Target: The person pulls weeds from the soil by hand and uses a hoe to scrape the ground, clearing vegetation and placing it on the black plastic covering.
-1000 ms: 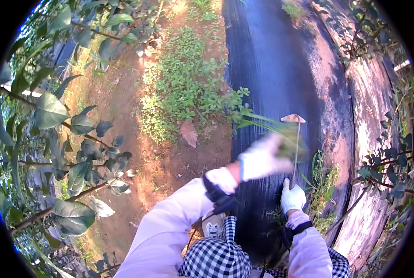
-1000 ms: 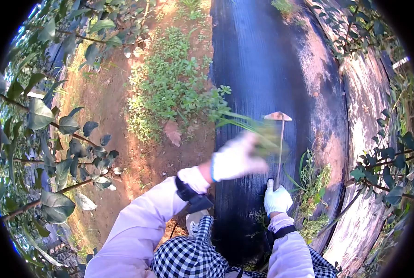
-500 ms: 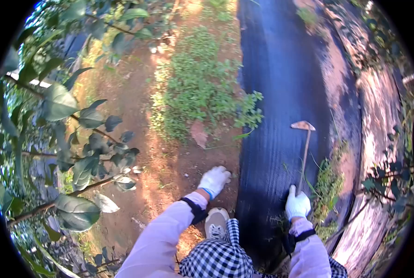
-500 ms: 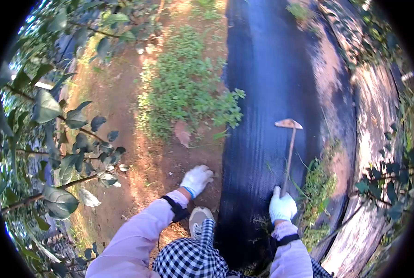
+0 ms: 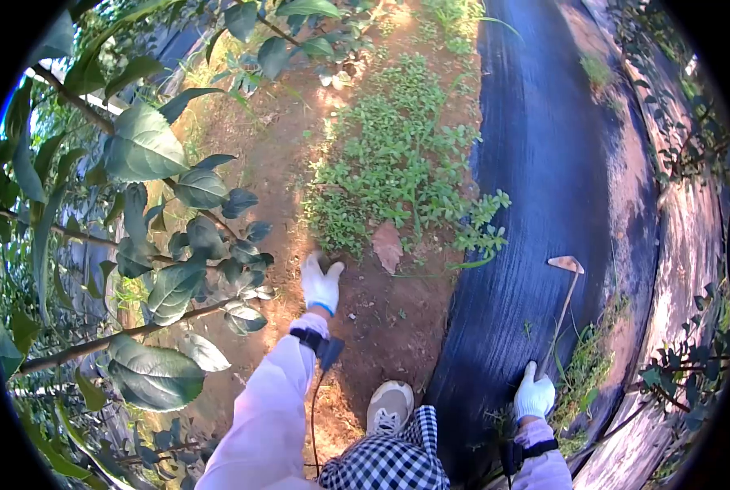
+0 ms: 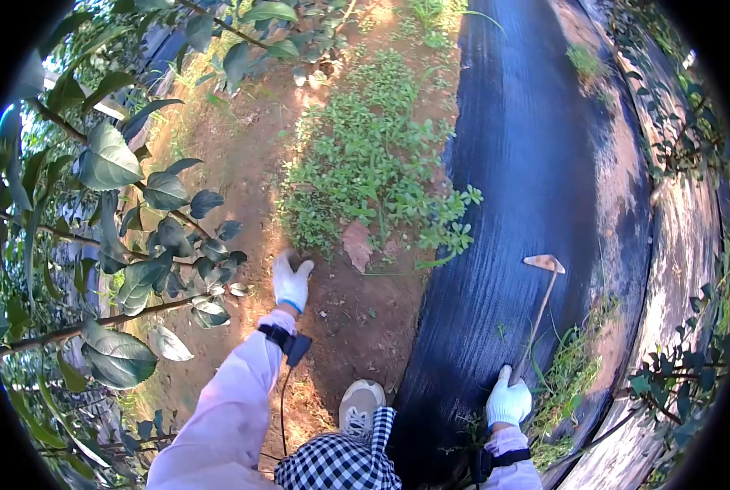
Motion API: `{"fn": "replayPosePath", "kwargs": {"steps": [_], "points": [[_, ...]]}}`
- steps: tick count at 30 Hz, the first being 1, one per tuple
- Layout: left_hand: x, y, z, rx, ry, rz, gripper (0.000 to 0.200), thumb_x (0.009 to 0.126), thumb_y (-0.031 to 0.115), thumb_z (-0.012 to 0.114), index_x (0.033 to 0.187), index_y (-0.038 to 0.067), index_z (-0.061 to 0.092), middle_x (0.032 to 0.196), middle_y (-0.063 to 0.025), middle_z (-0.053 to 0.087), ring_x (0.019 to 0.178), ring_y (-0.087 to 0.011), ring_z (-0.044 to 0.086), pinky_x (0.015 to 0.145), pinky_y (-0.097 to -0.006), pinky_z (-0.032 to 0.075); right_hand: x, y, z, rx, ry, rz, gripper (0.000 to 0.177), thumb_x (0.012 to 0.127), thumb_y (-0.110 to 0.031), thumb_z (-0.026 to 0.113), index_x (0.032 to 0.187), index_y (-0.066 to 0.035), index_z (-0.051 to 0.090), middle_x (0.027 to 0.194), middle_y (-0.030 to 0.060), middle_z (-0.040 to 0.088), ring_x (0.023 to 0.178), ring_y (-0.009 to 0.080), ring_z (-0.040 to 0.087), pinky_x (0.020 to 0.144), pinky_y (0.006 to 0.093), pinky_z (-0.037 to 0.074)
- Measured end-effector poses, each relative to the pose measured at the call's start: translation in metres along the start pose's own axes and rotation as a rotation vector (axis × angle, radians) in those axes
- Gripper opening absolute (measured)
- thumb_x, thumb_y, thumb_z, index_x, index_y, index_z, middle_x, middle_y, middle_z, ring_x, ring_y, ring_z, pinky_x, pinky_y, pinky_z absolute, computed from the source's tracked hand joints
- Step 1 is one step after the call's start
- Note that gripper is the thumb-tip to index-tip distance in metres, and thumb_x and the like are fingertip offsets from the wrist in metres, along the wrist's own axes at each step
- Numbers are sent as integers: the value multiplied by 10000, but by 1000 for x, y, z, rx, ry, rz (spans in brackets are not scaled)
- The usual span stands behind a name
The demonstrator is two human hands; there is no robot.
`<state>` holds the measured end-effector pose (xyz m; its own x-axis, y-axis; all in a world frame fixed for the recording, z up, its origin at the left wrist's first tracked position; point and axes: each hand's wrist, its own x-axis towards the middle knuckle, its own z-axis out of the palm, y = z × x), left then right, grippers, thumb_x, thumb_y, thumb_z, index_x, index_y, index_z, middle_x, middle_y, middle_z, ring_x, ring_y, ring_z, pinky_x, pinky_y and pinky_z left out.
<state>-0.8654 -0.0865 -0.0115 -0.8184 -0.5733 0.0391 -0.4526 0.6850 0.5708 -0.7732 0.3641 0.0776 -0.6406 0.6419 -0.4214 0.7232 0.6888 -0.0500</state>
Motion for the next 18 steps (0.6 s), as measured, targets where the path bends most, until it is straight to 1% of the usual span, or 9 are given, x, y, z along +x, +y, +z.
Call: {"fn": "replayPosePath", "kwargs": {"steps": [3,6,9,10,12,13,16,17,18], "points": [[28,24,-5,183,-89,21,529,732,257,712,1196,64,547,1187,-199,529,1073,-372,534,900,-433,451,0,-2,1,-25,13,21,539,895,-509,505,869,-5,694,794,232,669,778,390,661,726,457,505],[47,8,14,247,-201,127,364,727,227,715,1049,83,626,1044,-176,615,968,-337,606,851,-419,481,-6,-9,-6,31,-2,-14,574,910,-497,489,868,41,683,799,259,660,783,409,651,726,479,488],[64,-29,23,-234,-88,-95,217,769,173,679,956,69,646,889,-149,654,864,-306,634,813,-391,491,-4,-6,-4,1,16,-20,558,916,-477,491,881,47,679,808,268,656,789,411,645,736,483,480],[64,-22,8,-447,66,-163,150,791,138,658,916,57,647,797,-131,655,821,-291,630,803,-370,487,-4,-7,-3,-9,20,-8,555,917,-475,491,885,46,679,810,269,656,792,411,644,739,482,479],[80,-48,3,-418,217,-115,186,806,104,666,961,10,623,802,-63,654,758,-147,594,738,-284,487,-5,-6,-1,-11,27,-4,553,914,-487,491,875,31,682,796,255,660,779,402,649,729,476,486],[87,-54,-3,-203,105,-153,349,775,164,706,1076,21,603,939,-113,638,868,-225,612,811,-333,484,-3,-2,3,-34,41,-13,551,911,-494,492,858,19,684,782,245,662,764,396,654,715,470,494],[87,4,-12,93,176,-82,418,735,210,720,1109,74,591,1101,-168,568,966,-347,591,847,-413,479,-3,-6,5,-30,83,-15,544,911,-492,498,825,13,683,746,226,664,730,384,659,680,457,498],[98,4,-8,112,61,-60,495,718,248,726,1170,119,569,1203,-172,501,1026,-377,565,855,-440,474,-2,-3,6,-17,70,-7,544,910,-491,500,819,14,682,740,224,664,723,382,658,675,455,497],[107,-9,6,229,108,60,430,737,240,705,1136,124,595,1111,-165,555,990,-357,586,850,-430,480,-1,-2,7,-4,56,0,545,910,-490,502,813,15,681,734,221,664,717,380,658,670,453,496]]}}
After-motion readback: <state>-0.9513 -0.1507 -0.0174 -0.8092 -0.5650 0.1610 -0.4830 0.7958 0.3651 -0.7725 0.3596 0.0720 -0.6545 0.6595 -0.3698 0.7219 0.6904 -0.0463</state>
